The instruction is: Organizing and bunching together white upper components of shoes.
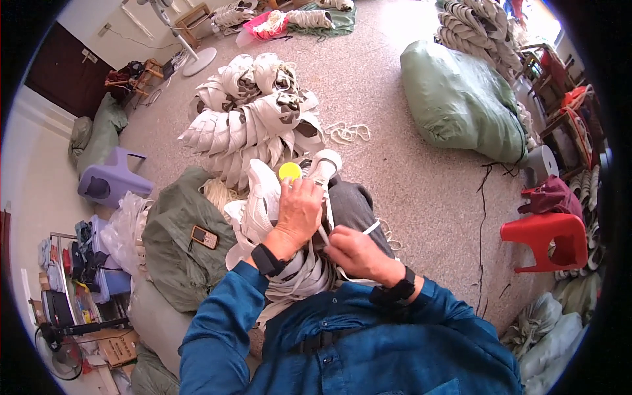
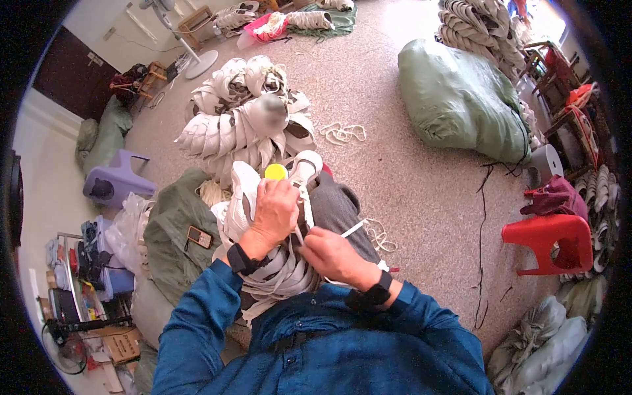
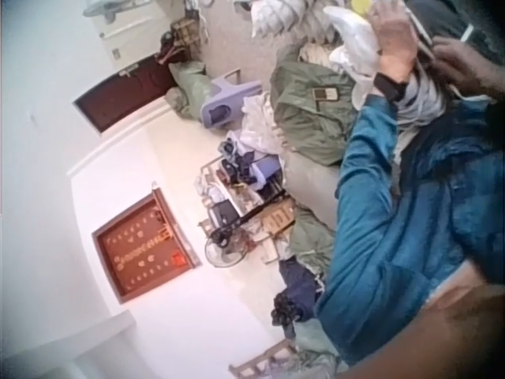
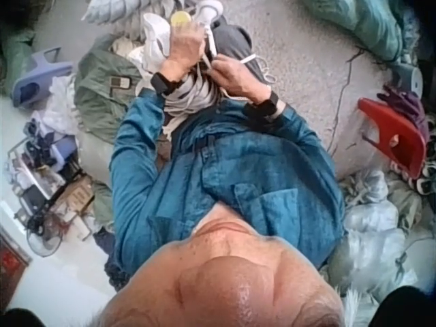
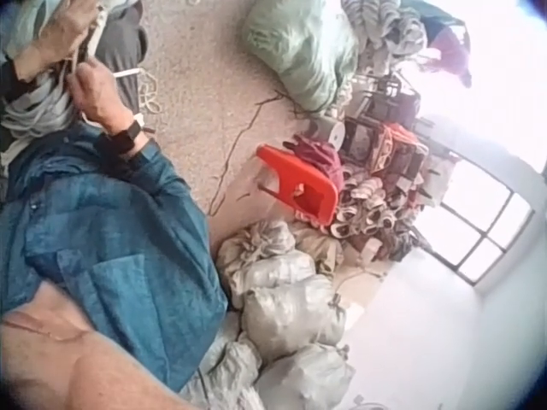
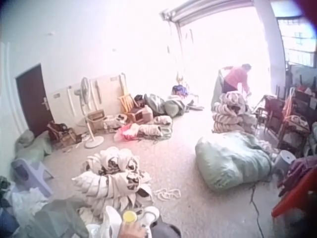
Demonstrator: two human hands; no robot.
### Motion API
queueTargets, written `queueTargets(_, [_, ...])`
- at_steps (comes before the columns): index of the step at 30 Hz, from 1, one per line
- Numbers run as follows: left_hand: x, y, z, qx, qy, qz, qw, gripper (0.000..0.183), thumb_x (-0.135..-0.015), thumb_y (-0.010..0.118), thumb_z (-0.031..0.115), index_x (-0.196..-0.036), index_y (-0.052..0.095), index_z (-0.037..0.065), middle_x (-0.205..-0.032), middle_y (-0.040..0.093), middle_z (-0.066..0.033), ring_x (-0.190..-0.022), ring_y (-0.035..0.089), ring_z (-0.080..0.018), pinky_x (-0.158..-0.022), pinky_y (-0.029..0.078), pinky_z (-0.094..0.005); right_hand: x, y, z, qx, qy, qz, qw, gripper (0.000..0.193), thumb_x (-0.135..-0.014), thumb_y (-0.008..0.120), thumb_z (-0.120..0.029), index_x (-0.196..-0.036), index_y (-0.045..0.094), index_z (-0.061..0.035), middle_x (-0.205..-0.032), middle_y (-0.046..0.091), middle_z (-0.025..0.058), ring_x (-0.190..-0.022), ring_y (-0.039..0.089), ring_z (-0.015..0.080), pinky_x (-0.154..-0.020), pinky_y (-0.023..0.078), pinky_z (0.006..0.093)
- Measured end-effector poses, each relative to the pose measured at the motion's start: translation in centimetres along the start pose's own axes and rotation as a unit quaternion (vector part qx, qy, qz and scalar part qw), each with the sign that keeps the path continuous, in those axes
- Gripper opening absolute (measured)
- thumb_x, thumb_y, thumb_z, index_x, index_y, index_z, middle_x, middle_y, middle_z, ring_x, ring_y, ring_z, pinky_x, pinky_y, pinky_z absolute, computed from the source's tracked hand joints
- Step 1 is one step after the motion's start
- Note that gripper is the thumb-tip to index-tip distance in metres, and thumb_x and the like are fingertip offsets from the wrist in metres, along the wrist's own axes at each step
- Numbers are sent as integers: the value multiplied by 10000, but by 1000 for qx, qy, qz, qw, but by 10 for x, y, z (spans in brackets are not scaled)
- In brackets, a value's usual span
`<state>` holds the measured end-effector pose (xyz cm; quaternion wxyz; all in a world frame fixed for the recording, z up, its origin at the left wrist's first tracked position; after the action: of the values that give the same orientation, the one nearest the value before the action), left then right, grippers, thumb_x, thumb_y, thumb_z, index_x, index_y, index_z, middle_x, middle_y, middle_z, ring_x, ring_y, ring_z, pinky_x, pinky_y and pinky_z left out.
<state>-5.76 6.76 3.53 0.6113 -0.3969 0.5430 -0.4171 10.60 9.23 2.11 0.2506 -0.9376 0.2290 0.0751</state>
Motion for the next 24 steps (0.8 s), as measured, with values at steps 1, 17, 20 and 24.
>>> queueTargets(1, [0, -2, -2, 61, -27, 15, 998, 109, -775, 590, 82, -883, 580, 76, -890, 587, -79, -944, 574, -273, -1016, 344, -495, 1, -12, -3, -29, 13, 14, 999, 207, -906, 634, -131, -779, 568, 18, -917, 592, 168, -806, 606, 334, -709, 503, 400])
queueTargets(17, [-4, -12, -16, 270, -157, -12, 950, 66, -795, 631, 65, -856, 607, 58, -814, 613, -89, -850, 604, -277, -913, 447, -435, 4, -26, -31, -84, -28, 3, 996, 264, -878, 661, -107, -705, 509, 21, -1224, 557, 222, -1079, 560, 366, -929, 447, 418])
queueTargets(20, [-6, -43, -28, 669, -293, 6, 683, 87, -876, 588, 31, -955, 556, 50, -712, 557, 19, -600, 557, -94, -677, 515, -245, 1, -58, -47, -186, -60, 32, 980, 299, -922, 601, -117, -681, 468, 0, -1274, 572, 200, -1164, 545, 324, -1031, 377, 444])
queueTargets(24, [15, -100, -104, 687, -330, 84, 642, 201, -889, 567, 6, -1089, 585, 9, -780, 595, -29, -628, 589, -106, -657, 538, -256, 10, -93, -58, -377, 22, -39, 925, 343, -954, 511, -159, -629, 476, -57, -890, 684, 108, -1021, 633, 270, -1061, 396, 496])
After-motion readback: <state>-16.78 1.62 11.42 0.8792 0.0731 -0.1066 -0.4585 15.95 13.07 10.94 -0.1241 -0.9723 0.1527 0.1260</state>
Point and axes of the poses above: each hand's wrist, its own x-axis away from the middle knuckle, its own y-axis out of the palm, z = x × y, the point moved 3 cm from there along -x, towards the middle knuckle
